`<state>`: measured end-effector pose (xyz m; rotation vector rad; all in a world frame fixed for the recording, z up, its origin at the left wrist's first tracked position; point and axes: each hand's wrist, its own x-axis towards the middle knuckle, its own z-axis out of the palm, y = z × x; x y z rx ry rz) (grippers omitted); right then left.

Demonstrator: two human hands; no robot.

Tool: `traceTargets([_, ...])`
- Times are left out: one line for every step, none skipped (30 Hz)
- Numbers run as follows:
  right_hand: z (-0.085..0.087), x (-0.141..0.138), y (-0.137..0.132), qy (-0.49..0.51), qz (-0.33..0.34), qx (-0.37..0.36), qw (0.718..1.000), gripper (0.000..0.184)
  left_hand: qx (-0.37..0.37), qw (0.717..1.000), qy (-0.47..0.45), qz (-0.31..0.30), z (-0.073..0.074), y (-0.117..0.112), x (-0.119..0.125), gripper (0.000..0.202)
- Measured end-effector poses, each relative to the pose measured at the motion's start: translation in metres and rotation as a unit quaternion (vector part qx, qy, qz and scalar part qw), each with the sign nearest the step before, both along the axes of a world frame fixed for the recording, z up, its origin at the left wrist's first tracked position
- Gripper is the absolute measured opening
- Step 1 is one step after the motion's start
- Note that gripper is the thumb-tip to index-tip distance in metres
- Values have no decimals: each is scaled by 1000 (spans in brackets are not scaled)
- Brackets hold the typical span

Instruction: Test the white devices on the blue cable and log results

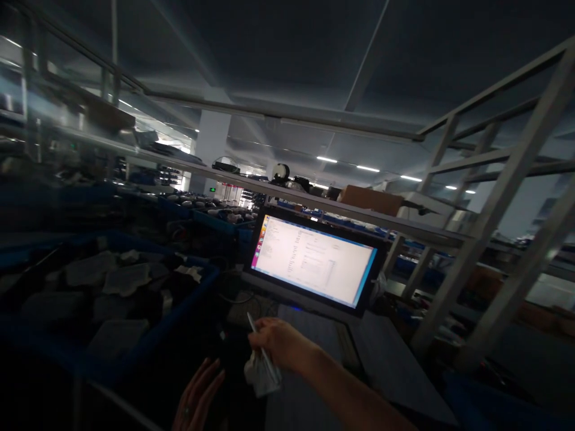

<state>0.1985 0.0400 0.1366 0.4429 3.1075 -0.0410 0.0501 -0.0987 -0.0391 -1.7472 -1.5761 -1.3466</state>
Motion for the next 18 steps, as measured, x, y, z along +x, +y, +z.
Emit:
traceTargets([-2,-2,3,19,2,11,1000,16,-10,1000,-5,2,4,-4,-5,72])
traceTargets([-4,-2,6,36,-2,26,999,23,-18,1000,-9,1,7,-6,-10,72])
traceTargets([-6,0,10,50,-14,39,998,30,-25,1000,-13,0,9,-7,-14,71])
traceTargets([-8,3,12,60,-34,48,996,36,-34,999,-18,-2,11,-7,-18,70])
traceTargets([-11,8,14,68,-61,52,995,40,-43,999,-24,-6,11,-5,-20,70])
traceTargets([-14,13,15,75,-90,48,992,41,-54,998,-32,-14,12,-1,-22,71])
traceTargets([-18,19,16,86,-120,38,988,40,-68,997,-37,-28,12,4,-24,74])
traceTargets([-22,24,15,101,-148,26,983,37,-83,995,-41,-45,13,11,-26,79])
traceTargets([-26,30,14,120,-170,11,978,34,-101,992,-41,-64,14,18,-27,85])
traceTargets([-31,36,12,139,-185,-4,973,31,-120,988,-35,-86,16,26,-29,90])
traceTargets([-36,42,10,159,-196,-16,967,29,-137,984,-24,-110,20,34,-31,95])
traceTargets([-40,49,7,179,-205,-27,962,26,-154,979,-9,-135,24,42,-34,98])
traceTargets([-45,56,5,198,-215,-36,956,23,-169,972,10,-162,29,51,-38,99])
traceTargets([-50,63,3,216,-225,-45,949,20,-183,965,28,-187,35,60,-41,99])
traceTargets([-55,71,0,235,-234,-54,942,15,-198,957,43,-206,41,68,-45,99])
traceTargets([-60,80,-2,255,-244,-62,934,11,-214,950,56,-220,47,76,-48,98])
traceTargets([-65,89,-4,274,-256,-69,924,7,-233,943,65,-229,53,83,-51,97])
traceTargets([-71,99,-5,294,-269,-75,914,3,-250,937,72,-234,58,89,-53,95])
